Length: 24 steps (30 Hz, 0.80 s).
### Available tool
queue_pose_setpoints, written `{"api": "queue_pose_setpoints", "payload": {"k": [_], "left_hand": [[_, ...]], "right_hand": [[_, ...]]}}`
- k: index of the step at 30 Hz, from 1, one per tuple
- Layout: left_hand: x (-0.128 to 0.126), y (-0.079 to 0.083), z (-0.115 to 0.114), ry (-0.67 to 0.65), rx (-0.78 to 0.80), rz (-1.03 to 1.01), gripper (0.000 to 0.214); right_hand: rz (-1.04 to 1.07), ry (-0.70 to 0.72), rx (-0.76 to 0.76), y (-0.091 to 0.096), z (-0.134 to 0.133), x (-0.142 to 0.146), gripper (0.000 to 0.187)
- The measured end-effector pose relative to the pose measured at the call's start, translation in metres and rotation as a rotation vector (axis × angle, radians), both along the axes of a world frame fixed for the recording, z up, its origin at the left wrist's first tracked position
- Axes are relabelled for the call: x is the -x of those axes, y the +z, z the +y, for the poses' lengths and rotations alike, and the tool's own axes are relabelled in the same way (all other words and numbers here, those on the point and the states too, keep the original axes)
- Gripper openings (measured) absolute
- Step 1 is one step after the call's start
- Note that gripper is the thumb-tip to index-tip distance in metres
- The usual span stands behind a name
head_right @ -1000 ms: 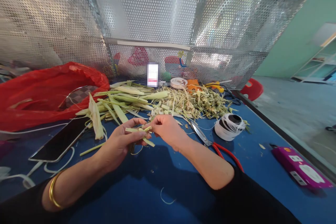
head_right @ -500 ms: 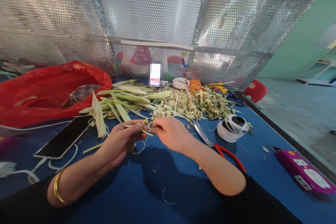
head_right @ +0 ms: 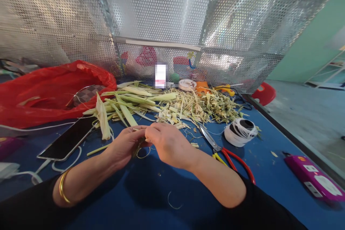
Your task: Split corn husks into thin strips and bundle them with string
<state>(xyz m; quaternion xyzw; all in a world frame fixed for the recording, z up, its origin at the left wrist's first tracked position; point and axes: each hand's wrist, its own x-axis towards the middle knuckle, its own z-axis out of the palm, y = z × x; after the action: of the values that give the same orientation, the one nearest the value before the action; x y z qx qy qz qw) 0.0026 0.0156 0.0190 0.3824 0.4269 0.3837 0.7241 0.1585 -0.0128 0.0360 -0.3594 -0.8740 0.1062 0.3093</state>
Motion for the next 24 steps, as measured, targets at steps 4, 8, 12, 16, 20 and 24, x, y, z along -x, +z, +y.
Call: {"api": "queue_pose_setpoints", "payload": {"k": [4,8,12,16,20,24], "left_hand": [[0.000,-0.001,0.000,-0.020,-0.032,0.006,0.020],[0.000,0.000,0.001,-0.072,-0.056,0.058,0.022],[0.003,0.002,0.002,-0.204,-0.089,0.118,0.023],[0.006,0.006,0.000,-0.297,-0.103,0.142,0.025],[0.005,0.008,-0.004,-0.381,-0.110,0.191,0.026],[0.001,0.008,-0.008,-0.425,-0.194,0.229,0.024]], "right_hand": [[-0.046,0.029,-0.072,0.000,-0.003,0.002,0.019],[0.041,0.050,0.049,0.002,-0.003,0.000,0.017],[0.236,0.046,0.321,0.008,0.000,-0.006,0.015],[0.345,0.066,0.337,0.016,0.003,-0.012,0.017],[0.331,0.032,0.270,0.018,0.005,-0.014,0.018],[0.314,0.021,0.275,0.012,0.007,-0.012,0.020]]}}
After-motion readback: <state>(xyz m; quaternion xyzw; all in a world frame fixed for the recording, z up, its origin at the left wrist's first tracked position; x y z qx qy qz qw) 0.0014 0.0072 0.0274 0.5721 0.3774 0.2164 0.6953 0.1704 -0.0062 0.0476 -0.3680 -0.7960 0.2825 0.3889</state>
